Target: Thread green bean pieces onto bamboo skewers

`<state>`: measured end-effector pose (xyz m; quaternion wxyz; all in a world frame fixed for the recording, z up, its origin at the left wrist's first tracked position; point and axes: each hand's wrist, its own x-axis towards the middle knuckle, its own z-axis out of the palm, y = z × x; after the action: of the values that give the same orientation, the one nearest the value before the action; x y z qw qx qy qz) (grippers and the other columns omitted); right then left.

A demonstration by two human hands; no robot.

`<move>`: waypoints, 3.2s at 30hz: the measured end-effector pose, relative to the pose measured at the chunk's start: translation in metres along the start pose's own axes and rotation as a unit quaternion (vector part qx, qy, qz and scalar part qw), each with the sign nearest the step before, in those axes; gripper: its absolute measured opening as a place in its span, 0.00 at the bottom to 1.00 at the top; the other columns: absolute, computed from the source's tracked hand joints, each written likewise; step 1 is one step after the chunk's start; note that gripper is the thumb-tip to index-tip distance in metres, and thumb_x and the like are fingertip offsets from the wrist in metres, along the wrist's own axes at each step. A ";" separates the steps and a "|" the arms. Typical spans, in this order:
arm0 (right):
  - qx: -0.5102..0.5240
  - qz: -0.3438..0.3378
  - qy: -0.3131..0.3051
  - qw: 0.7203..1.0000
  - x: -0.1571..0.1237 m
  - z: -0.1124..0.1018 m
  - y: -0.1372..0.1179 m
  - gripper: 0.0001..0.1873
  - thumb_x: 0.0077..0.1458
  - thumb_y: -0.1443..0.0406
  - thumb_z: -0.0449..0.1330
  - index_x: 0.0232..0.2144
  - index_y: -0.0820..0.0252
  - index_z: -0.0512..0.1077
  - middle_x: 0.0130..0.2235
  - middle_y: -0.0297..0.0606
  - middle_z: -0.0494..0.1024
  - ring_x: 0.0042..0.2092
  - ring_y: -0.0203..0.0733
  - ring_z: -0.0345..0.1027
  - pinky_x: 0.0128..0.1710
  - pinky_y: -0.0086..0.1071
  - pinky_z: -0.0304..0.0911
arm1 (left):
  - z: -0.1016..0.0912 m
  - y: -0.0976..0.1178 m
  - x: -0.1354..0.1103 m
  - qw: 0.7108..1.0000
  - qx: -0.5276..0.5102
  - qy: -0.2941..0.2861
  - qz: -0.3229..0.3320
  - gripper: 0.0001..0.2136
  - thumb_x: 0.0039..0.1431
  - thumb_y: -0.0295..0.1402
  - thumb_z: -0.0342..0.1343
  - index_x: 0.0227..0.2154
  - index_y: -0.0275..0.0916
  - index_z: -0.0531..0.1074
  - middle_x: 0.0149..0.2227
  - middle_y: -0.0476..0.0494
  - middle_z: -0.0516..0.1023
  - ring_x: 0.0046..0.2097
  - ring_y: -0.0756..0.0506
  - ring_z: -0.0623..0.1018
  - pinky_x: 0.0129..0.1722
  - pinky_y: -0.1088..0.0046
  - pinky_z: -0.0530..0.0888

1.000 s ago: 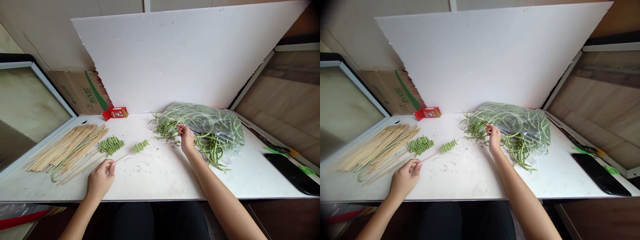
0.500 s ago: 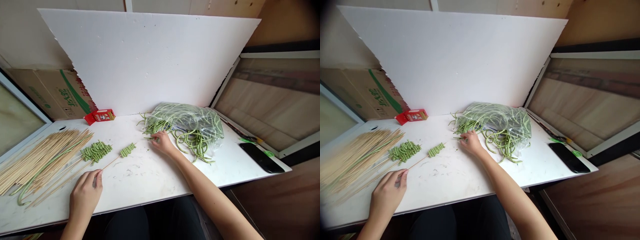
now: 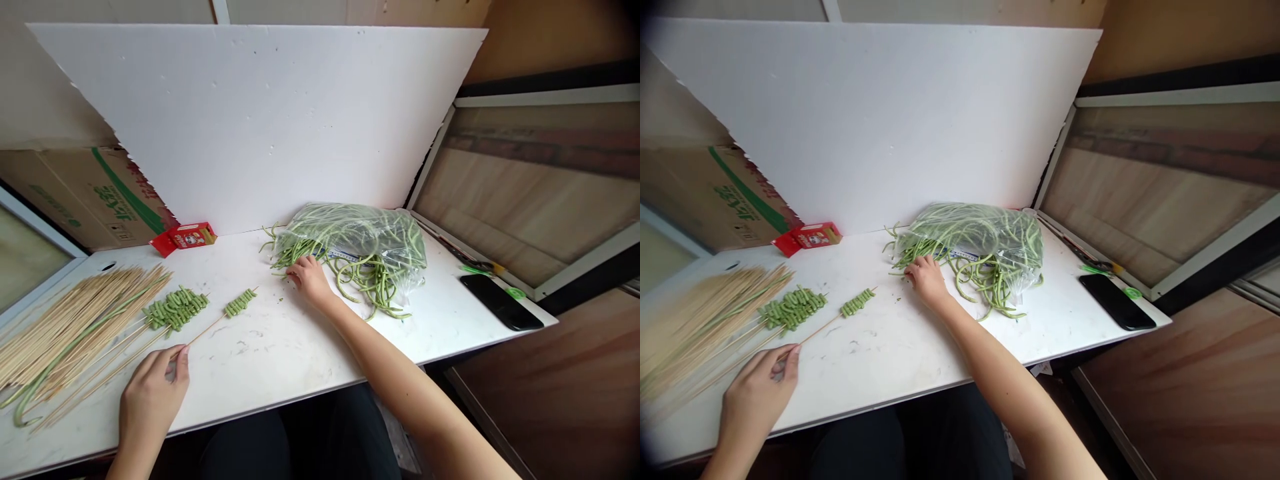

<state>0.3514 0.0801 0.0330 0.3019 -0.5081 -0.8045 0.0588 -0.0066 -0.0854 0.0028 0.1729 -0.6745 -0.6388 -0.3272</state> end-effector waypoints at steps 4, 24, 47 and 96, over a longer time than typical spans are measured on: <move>0.077 -0.028 0.119 0.990 0.005 -0.024 0.000 0.17 0.74 0.64 0.52 0.45 0.58 0.82 0.46 0.51 0.79 0.49 0.54 0.67 0.52 0.45 0.62 | 0.002 -0.001 0.001 1.000 -0.007 0.000 -0.003 0.08 0.72 0.37 0.55 0.41 0.42 0.77 0.39 0.43 0.83 0.35 0.43 0.81 0.38 0.66 0.74; 0.155 -0.122 0.464 0.864 0.035 -0.260 -0.070 0.13 0.65 0.52 0.68 0.39 0.54 0.78 0.42 0.43 0.83 0.40 0.42 0.76 0.32 0.35 0.63 | 0.008 -0.008 0.000 0.997 -0.074 -0.033 -0.007 0.11 0.74 0.37 0.51 0.41 0.41 0.77 0.39 0.41 0.82 0.40 0.40 0.80 0.44 0.64 0.75; 0.246 -0.073 0.271 0.928 -0.021 -0.203 -0.147 0.19 0.58 0.48 0.74 0.34 0.56 0.80 0.30 0.34 0.77 0.27 0.35 0.64 0.24 0.31 0.58 | -0.006 0.012 0.009 0.997 -0.065 0.027 -0.036 0.09 0.71 0.33 0.55 0.41 0.39 0.81 0.44 0.36 0.83 0.51 0.32 0.77 0.51 0.54 0.71; 0.461 0.090 -0.119 0.875 -0.004 -0.025 -0.006 0.17 0.55 0.54 0.76 0.39 0.59 0.85 0.37 0.43 0.86 0.35 0.43 0.78 0.36 0.35 0.73 | 0.077 0.110 0.144 0.599 -0.595 -0.530 -0.080 0.21 0.66 0.53 0.62 0.40 0.36 0.77 0.25 0.46 0.80 0.25 0.48 0.79 0.30 0.73 0.74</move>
<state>0.3614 0.0688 0.0537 0.3974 -0.3706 -0.6672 0.5095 0.1132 0.0593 0.0629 -0.6623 -0.6291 -0.3339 -0.2328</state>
